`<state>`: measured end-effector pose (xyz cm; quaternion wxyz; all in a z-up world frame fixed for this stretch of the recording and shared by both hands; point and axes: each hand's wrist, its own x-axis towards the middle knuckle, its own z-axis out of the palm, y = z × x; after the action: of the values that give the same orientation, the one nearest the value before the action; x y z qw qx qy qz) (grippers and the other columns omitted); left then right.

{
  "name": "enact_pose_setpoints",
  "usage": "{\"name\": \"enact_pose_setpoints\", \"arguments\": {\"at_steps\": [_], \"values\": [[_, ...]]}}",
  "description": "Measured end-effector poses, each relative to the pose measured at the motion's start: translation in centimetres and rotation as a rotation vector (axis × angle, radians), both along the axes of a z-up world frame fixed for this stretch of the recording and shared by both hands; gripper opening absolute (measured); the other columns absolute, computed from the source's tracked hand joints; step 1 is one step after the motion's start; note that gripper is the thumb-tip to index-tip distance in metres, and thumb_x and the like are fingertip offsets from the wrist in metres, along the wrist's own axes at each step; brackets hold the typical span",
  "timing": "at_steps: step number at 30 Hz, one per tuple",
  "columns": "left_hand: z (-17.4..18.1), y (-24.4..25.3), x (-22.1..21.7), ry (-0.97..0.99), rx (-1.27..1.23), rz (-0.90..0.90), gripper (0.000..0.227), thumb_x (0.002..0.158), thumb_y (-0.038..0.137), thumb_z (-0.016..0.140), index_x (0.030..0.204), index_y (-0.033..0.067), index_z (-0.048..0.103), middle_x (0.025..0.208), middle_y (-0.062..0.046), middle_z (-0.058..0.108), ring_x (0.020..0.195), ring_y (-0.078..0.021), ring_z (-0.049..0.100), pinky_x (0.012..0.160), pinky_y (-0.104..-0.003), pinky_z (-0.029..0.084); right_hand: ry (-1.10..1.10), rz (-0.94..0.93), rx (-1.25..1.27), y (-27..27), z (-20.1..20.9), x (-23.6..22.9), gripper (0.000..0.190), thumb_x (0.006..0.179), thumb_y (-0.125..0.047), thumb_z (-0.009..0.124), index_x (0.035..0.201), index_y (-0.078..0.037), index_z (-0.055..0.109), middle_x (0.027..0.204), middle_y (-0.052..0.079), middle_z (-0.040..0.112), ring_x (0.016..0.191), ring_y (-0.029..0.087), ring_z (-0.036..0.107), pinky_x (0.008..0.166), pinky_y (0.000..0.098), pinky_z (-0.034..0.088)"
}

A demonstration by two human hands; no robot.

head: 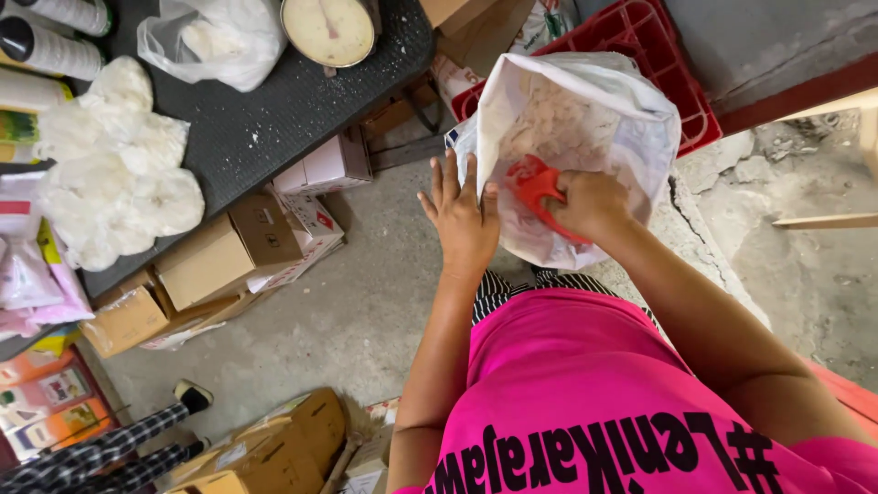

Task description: Scooping white powder from a large bag and transferring it into smaller plastic bags for individual portions.

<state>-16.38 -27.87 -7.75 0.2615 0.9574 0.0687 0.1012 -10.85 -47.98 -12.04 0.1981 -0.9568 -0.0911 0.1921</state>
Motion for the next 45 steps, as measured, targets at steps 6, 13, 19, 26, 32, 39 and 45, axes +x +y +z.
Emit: {"name": "enact_pose_setpoints", "arguments": {"at_steps": [6, 13, 19, 26, 32, 39, 45], "values": [[2.3, -0.9, 0.0, 0.028, -0.038, -0.067, 0.049, 0.105, 0.033, 0.053, 0.147, 0.0081, 0.059, 0.166, -0.017, 0.036, 0.159, -0.0415, 0.022, 0.121, -0.074, 0.007, 0.879, -0.702, 1.057, 1.0, -5.4, 1.9, 0.028, 0.094, -0.031, 0.068, 0.102, -0.004, 0.073, 0.087, 0.011, 0.076, 0.076, 0.022, 0.072, 0.069, 0.0347, 0.058], [2.6, 0.3, -1.3, 0.066, -0.107, -0.160, 0.050, 0.109, 0.032, 0.047, 0.151, 0.0060, 0.053, 0.168, -0.019, 0.032, 0.160, -0.0420, 0.018, 0.124, -0.071, 0.003, 1.180, -0.965, 1.562, 2.8, -10.2, 0.6, 0.022, 0.097, -0.026, 0.072, 0.104, -0.006, 0.071, 0.088, 0.008, 0.078, 0.063, 0.016, 0.066, 0.054, 0.0257, 0.053], [2.2, 1.9, -1.7, 0.092, -0.133, -0.213, 0.052, 0.109, 0.031, 0.046, 0.155, 0.0071, 0.049, 0.170, -0.019, 0.030, 0.160, -0.0420, 0.018, 0.124, -0.069, 0.003, 0.919, -1.062, 1.680, 5.7, -10.4, 1.2, 0.021, 0.098, -0.022, 0.069, 0.110, -0.004, 0.071, 0.094, 0.007, 0.077, 0.071, 0.015, 0.069, 0.058, 0.0240, 0.055], [2.2, 2.5, -1.2, 0.095, -0.104, -0.237, 0.052, 0.109, 0.032, 0.045, 0.155, 0.0077, 0.049, 0.170, -0.018, 0.029, 0.160, -0.0419, 0.018, 0.124, -0.068, 0.003, 0.708, -1.121, 1.596, 7.1, -7.8, 1.7, 0.021, 0.097, -0.021, 0.065, 0.109, -0.004, 0.070, 0.092, 0.009, 0.077, 0.075, 0.018, 0.071, 0.063, 0.0289, 0.057], [2.6, 2.8, -1.1, 0.100, -0.107, -0.273, 0.052, 0.109, 0.032, 0.045, 0.155, 0.0065, 0.049, 0.170, -0.019, 0.029, 0.160, -0.0421, 0.017, 0.124, -0.068, 0.003, 0.606, -1.155, 1.608, 8.5, -7.0, 2.3, 0.014, 0.093, -0.010, 0.067, 0.105, -0.002, 0.067, 0.091, 0.007, 0.075, 0.078, 0.019, 0.074, 0.068, 0.0327, 0.065], [2.6, 2.9, -1.7, 0.147, -0.105, -0.287, 0.052, 0.110, 0.031, 0.044, 0.155, 0.0065, 0.048, 0.170, -0.018, 0.027, 0.160, -0.0412, 0.014, 0.124, -0.067, 0.002, 0.541, -1.127, 1.378, 8.5, -7.8, 1.7, 0.015, 0.090, -0.006, 0.071, 0.103, -0.002, 0.064, 0.087, 0.011, 0.071, 0.068, 0.024, 0.071, 0.060, 0.0345, 0.063], [2.8, 2.6, -1.7, 0.177, -0.131, -0.291, 0.052, 0.110, 0.034, 0.042, 0.155, 0.0081, 0.048, 0.170, -0.017, 0.026, 0.160, -0.0405, 0.013, 0.124, -0.066, 0.000, 0.613, -1.073, 1.307, 5.8, -7.1, 3.0, 0.012, 0.092, -0.006, 0.069, 0.103, -0.003, 0.068, 0.092, 0.014, 0.076, 0.068, 0.019, 0.071, 0.061, 0.0289, 0.060]]}}
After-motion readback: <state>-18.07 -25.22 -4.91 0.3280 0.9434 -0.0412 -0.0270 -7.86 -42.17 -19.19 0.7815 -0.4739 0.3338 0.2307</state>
